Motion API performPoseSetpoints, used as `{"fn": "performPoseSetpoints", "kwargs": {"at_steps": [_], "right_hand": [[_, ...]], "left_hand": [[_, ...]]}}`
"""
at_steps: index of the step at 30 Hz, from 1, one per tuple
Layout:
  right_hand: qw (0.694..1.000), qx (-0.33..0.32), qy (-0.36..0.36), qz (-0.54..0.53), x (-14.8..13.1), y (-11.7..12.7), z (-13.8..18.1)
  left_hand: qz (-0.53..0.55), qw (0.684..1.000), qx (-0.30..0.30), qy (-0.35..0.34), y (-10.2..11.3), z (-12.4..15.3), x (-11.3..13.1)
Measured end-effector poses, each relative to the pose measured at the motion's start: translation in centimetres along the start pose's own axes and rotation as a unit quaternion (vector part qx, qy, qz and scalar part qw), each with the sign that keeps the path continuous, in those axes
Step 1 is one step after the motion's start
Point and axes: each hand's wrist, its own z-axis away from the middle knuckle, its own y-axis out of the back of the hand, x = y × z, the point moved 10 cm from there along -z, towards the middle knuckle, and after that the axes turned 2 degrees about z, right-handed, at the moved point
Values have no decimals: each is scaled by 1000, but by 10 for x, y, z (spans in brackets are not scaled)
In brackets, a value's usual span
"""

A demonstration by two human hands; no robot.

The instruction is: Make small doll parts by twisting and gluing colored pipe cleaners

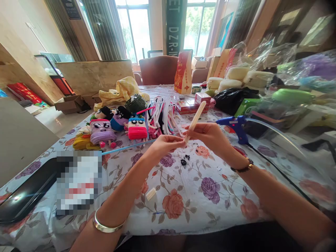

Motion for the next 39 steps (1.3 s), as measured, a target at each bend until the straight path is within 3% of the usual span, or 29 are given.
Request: {"fn": "performPoseSetpoints", "kwargs": {"at_steps": [5,12,19,25,32,39], "right_hand": [[997,17,-17,-74,3,-1,1],[997,-11,0,-77,5,-6,2],[999,1,35,8,1,-2,0],[998,-23,50,-30,10,-8,-3],[997,-52,28,-53,11,-20,1],[997,-52,38,-44,9,-17,1]], "left_hand": [[171,982,64,41,8,-3,-4],[286,954,52,76,4,-4,-9],[296,953,37,55,2,-4,-5],[263,961,83,22,10,-2,-3],[219,974,56,-24,7,-1,-2],[184,980,79,-17,9,0,-6]]}}
